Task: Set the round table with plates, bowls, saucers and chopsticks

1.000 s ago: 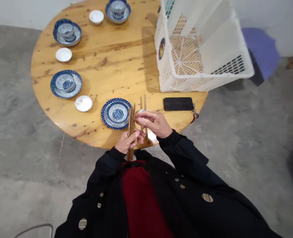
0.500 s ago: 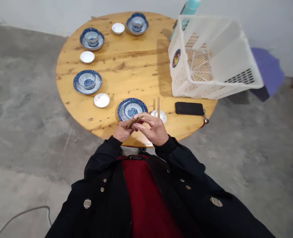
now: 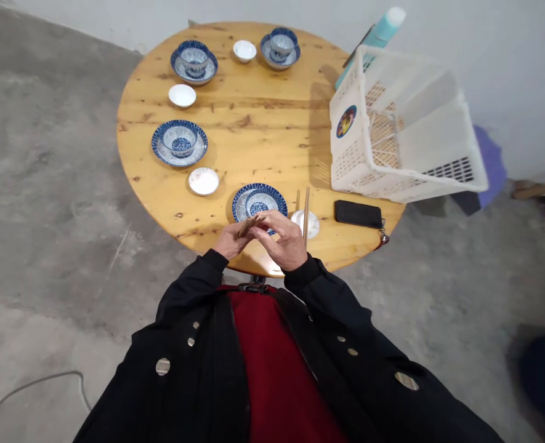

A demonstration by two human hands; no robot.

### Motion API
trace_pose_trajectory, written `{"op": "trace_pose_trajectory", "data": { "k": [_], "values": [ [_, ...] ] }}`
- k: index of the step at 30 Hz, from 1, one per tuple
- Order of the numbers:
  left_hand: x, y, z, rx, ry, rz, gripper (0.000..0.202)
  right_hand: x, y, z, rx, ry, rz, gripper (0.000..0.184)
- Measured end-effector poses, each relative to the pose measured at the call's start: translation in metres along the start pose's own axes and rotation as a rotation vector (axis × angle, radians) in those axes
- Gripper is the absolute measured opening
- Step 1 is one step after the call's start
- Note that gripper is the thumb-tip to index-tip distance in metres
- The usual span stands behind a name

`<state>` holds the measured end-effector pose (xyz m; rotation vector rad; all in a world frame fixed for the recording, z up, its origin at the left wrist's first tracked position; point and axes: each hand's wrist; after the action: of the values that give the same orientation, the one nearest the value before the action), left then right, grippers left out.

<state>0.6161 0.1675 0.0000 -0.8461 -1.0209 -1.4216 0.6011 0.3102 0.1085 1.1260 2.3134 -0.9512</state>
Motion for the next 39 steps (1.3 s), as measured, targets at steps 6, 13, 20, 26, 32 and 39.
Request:
{"op": "trace_pose_trajectory", "data": {
  "k": [6, 13, 20, 26, 32, 39],
  "values": [
    [0.009, -0.005, 0.003, -0.158, -0.049, 0.078, 0.043, 0.002, -0.002, -0.001, 0.047, 0.052, 0.025, 0.016],
    [0.021, -0.008, 0.005, -0.161, -0.092, 0.029, 0.053, 0.002, -0.003, 0.002, 0.103, 0.056, 0.038, 0.018],
    [0.027, -0.005, 0.005, -0.241, -0.041, -0.041, 0.049, -0.005, -0.008, -0.004, 0.105, 0.02, 0.161, 0.022],
    [0.052, 0.017, 0.028, -0.256, 0.148, -0.079, 0.061, -0.012, -0.011, -0.042, 0.106, -0.102, 0.386, 0.026],
    [0.06, 0.033, 0.059, -0.157, 0.239, -0.064, 0.063, -0.016, -0.015, -0.061, 0.108, -0.205, 0.342, 0.03],
    [0.061, 0.05, 0.058, 0.152, 0.125, 0.066, 0.055, 0.012, 0.006, -0.087, 0.216, -0.297, 0.404, 0.032]
  ]
}}
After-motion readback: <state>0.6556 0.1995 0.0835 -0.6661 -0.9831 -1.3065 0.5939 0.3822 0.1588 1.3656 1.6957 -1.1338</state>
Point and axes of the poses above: each hand's wrist, its own y-axis away from the middle knuckle, its own z-axis out of the palm, x = y × z, and after that the axes turned 14 degrees about y, right-handed
